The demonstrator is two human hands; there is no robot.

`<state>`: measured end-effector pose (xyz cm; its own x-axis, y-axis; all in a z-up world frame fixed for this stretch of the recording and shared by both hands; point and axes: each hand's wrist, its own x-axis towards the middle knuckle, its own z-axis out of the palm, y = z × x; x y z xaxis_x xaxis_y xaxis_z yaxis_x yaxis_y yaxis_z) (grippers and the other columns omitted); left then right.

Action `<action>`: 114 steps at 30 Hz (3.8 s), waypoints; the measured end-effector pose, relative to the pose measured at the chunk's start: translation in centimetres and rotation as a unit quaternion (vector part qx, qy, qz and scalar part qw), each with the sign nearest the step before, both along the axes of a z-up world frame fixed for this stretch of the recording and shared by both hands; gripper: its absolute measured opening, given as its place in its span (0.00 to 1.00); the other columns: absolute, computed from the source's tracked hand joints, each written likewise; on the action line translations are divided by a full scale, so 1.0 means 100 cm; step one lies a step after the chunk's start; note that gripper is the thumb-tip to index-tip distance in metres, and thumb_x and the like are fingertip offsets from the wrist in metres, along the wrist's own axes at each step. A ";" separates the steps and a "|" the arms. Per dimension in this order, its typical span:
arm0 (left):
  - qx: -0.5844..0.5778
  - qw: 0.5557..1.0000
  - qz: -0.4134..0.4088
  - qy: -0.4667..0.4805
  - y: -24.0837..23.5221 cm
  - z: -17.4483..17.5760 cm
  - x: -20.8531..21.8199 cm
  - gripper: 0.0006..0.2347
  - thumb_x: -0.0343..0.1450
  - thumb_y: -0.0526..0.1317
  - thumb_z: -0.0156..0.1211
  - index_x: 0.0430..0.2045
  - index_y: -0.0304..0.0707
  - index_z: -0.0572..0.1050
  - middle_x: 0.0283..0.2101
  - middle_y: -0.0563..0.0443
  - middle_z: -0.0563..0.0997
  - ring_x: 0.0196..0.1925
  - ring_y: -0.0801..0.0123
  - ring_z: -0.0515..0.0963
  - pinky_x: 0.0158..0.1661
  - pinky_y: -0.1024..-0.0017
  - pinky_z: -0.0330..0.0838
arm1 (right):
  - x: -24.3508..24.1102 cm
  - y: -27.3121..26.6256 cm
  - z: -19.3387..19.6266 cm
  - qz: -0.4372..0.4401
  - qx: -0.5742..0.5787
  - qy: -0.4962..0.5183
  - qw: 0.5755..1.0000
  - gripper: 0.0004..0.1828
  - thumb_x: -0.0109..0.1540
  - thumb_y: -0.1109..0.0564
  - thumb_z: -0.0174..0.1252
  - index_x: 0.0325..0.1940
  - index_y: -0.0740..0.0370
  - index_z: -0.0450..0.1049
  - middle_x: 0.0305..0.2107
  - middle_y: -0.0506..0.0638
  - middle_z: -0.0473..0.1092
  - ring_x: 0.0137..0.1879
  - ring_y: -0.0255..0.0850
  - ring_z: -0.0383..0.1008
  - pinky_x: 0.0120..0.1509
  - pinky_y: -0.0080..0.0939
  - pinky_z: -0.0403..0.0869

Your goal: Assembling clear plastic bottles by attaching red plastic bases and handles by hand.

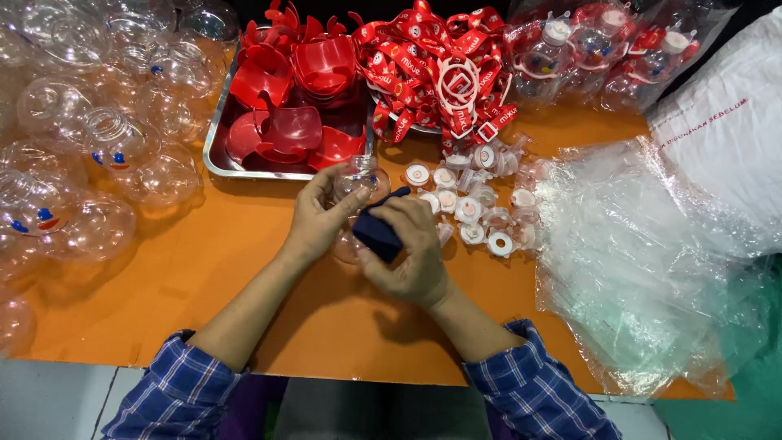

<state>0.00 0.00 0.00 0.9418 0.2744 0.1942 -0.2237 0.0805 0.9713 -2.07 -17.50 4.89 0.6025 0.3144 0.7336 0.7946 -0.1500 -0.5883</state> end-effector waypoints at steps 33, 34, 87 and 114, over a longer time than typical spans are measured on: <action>-0.139 0.985 -0.094 -0.048 -0.009 0.031 -0.015 0.12 0.75 0.45 0.55 0.46 0.35 0.74 0.40 0.48 0.81 0.44 0.72 0.81 0.48 0.67 0.79 | 0.009 -0.006 -0.005 0.007 0.073 0.084 0.994 0.11 0.59 0.60 0.59 0.46 0.65 0.74 0.40 0.57 0.70 0.51 0.55 0.73 0.60 0.51 0.70; -0.138 0.985 -0.095 -0.049 -0.011 0.036 -0.018 0.12 0.75 0.45 0.55 0.46 0.35 0.74 0.40 0.48 0.81 0.44 0.72 0.81 0.48 0.67 0.79 | 0.009 -0.005 -0.005 0.006 0.074 0.083 0.994 0.11 0.59 0.60 0.59 0.46 0.65 0.74 0.40 0.57 0.70 0.51 0.55 0.73 0.60 0.51 0.70; 0.030 0.986 -0.128 -0.098 -0.017 0.045 -0.033 0.23 0.75 0.41 0.51 0.64 0.29 0.61 0.58 0.34 0.71 0.61 0.50 0.71 0.61 0.50 0.64 | 0.007 -0.012 -0.004 0.063 -0.004 0.114 0.991 0.36 0.71 0.51 0.46 0.79 0.70 0.43 0.69 0.65 0.52 0.77 0.59 0.51 0.80 0.58 0.48; 0.015 0.991 -0.091 -0.100 -0.013 0.039 -0.028 0.21 0.72 0.44 0.62 0.58 0.32 0.73 0.42 0.50 0.80 0.47 0.75 0.76 0.54 0.70 0.70 | 0.001 -0.008 0.003 0.118 0.027 0.147 0.982 0.32 0.72 0.50 0.40 0.77 0.70 0.48 0.67 0.65 0.57 0.76 0.57 0.54 0.80 0.57 0.51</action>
<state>-2.81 -1.28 3.95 0.9171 0.0943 0.3873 -0.3963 0.1100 0.9115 -2.02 -18.31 5.21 0.7052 0.4367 0.5585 0.5987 0.0550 -0.7991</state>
